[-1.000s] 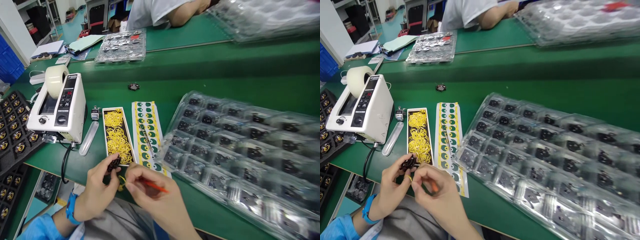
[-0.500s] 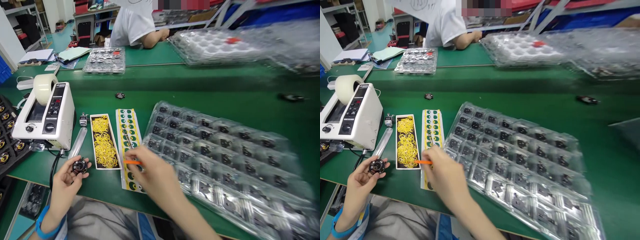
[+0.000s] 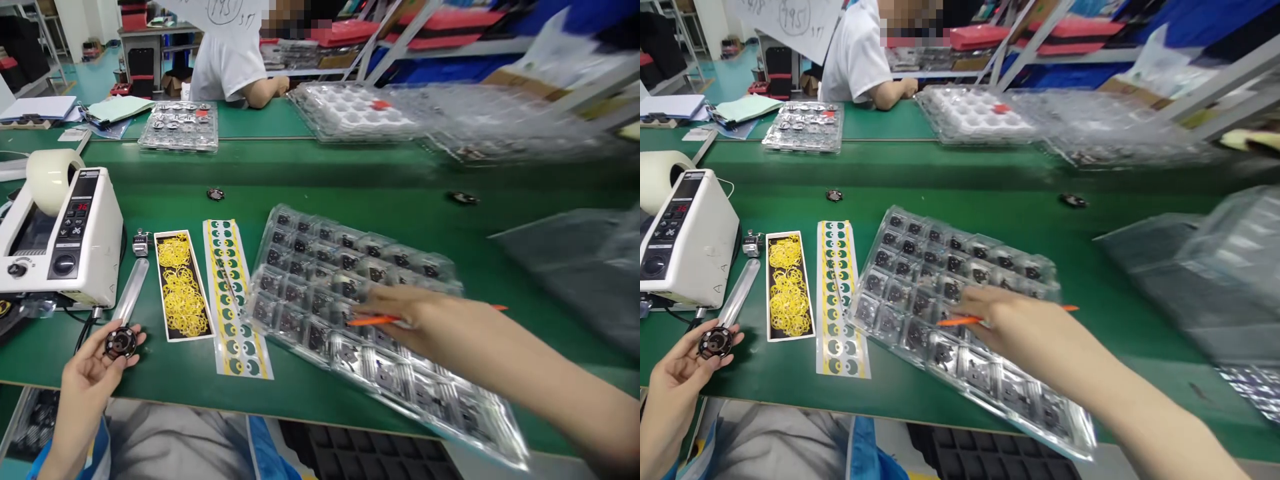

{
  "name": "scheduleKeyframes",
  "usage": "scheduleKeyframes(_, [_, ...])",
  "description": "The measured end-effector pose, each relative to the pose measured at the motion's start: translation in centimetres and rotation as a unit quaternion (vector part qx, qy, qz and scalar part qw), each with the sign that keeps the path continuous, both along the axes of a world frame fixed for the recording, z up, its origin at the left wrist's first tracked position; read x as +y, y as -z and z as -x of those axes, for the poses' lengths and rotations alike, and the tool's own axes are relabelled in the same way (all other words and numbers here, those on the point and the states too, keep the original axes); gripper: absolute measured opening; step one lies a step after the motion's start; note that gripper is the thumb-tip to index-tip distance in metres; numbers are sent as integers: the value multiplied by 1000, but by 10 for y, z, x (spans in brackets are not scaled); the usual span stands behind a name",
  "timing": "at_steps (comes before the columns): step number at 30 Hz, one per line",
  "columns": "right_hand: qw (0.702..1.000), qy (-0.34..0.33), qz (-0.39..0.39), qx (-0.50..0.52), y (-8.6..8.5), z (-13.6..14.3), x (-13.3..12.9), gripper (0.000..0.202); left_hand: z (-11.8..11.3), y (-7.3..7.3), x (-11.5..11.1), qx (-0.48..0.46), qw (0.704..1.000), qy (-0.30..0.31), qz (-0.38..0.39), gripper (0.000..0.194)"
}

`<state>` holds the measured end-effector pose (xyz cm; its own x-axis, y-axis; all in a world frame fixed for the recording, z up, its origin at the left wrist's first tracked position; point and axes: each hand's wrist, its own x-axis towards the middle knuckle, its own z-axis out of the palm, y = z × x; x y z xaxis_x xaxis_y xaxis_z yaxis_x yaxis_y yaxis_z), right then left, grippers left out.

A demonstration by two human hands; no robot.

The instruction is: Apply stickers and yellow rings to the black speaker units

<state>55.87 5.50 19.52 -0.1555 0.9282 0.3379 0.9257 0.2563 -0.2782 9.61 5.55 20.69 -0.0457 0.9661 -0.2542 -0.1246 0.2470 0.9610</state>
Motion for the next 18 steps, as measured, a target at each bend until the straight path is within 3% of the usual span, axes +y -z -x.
scheduleKeyframes(4, [994,-94,38,-41,16,-8,-24,35,-5,0,3,2,1000,16,8,42])
scheduleKeyframes(10, [994,-79,4,-75,34,-9,-29,43,-19,-1,1,-12,999,42,16,42])
scheduleKeyframes(14, [995,-56,-24,-85,32,3,-24,48,-26,-2,-4,-30,999,24,16,37])
scheduleKeyframes(18, [992,-57,-66,-93,18,14,-16,52,-31,-4,-9,-53,998,37,14,38])
